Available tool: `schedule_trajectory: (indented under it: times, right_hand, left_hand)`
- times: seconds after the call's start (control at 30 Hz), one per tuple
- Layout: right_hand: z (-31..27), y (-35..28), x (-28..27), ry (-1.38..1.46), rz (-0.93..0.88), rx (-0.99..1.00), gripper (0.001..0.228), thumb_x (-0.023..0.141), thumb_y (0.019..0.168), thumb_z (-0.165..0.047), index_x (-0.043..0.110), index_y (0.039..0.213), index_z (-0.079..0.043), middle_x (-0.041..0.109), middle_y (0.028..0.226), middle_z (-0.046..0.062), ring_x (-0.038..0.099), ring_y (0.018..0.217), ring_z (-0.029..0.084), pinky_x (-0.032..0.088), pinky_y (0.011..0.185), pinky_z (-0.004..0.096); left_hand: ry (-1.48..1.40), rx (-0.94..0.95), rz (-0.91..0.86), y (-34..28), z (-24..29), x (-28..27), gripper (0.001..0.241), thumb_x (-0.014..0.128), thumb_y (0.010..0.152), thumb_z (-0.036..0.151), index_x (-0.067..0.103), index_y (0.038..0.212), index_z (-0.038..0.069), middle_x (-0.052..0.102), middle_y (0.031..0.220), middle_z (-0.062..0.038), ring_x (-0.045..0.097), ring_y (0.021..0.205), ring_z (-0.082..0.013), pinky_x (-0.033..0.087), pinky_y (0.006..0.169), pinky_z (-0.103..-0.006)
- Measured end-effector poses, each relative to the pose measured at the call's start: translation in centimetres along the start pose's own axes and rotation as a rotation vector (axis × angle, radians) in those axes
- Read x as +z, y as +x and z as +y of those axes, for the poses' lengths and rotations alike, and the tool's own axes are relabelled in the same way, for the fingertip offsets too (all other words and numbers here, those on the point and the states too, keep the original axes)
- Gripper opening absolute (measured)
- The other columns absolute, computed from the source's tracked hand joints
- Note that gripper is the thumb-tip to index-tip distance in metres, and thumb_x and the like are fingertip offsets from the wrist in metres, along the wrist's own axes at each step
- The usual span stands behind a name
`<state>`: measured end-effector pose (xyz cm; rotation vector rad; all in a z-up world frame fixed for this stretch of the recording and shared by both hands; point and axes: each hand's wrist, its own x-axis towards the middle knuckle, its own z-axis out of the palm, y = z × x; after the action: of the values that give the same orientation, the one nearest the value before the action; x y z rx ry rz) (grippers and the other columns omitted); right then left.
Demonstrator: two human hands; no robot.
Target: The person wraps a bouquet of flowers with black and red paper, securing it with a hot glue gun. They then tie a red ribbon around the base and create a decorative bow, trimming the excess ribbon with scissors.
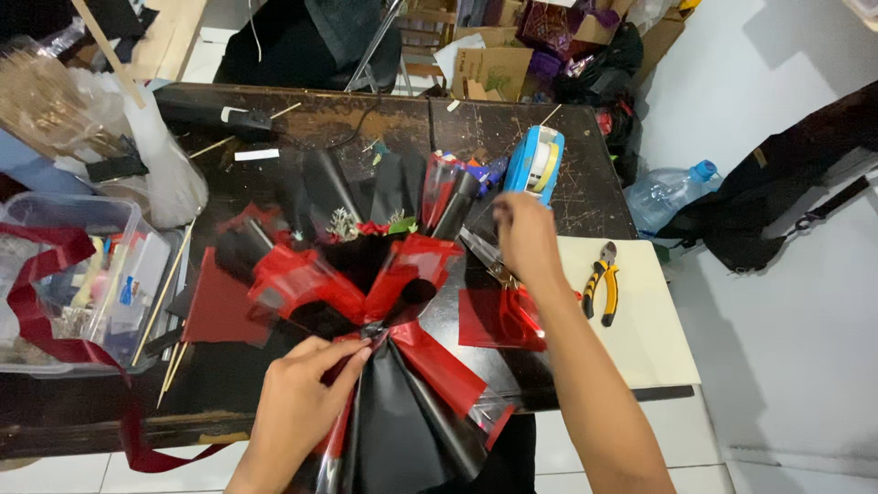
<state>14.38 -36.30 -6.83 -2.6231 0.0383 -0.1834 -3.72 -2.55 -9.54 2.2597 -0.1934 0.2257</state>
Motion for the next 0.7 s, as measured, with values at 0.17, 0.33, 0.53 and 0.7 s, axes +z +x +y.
schedule_trajectory:
  times: [0.17,0.33,0.53,0.7]
  right_hand:
    - [0.5,4.1,0.7,-0.214,0.086,-0.082,0.023,0.077,0.103,-0.018,0.08,0.121,-0.004,0.075,0.118,0.022,0.072,0.106,0.046,0.057,0.09,0.06]
    - [1.4,1.1,2.2,-0.313,0.25,0.215,0.105,0.092,0.092,-0.025,0.022,0.166,-0.002,0.052,0.135,0.037,0.062,0.109,0.053,0.055,0.088,0.06]
    - [5.9,3.0,1.1,0.026,0.329,0.308,0.092,0.091,0.084,-0.017,0.036,0.156,0.001,0.068,0.14,0.03,0.069,0.12,0.05,0.053,0.104,0.061]
    - [12.9,8.7,0.1,-0.015,0.377,0.373,0.09,0.094,0.082,-0.023,0.04,0.152,-0.006,0.069,0.135,0.031,0.067,0.118,0.054,0.051,0.1,0.06]
  left_hand:
    - [0.022,0.028,0.022,-0.8,-0.2,0.0,0.023,0.081,0.094,0.032,0.09,0.113,0.024,0.082,0.083,0.001,0.079,0.071,-0.0137,0.06,0.076,-0.0315]
    - [0.022,-0.182,-0.134,-0.3,0.0,-0.4,0.027,0.079,0.095,0.038,0.092,0.118,0.03,0.074,0.077,0.006,0.076,0.067,-0.0109,0.057,0.072,-0.0292]
    - [-0.009,-0.064,-0.094,-0.3,-1.6,0.3,0.025,0.079,0.094,0.037,0.091,0.115,0.031,0.078,0.078,0.004,0.078,0.07,-0.0135,0.058,0.076,-0.0307]
    - [-0.01,-0.159,-0.138,0.0,-1.5,0.0,0.025,0.08,0.093,0.041,0.093,0.113,0.032,0.077,0.08,0.005,0.081,0.074,-0.0122,0.058,0.076,-0.0294]
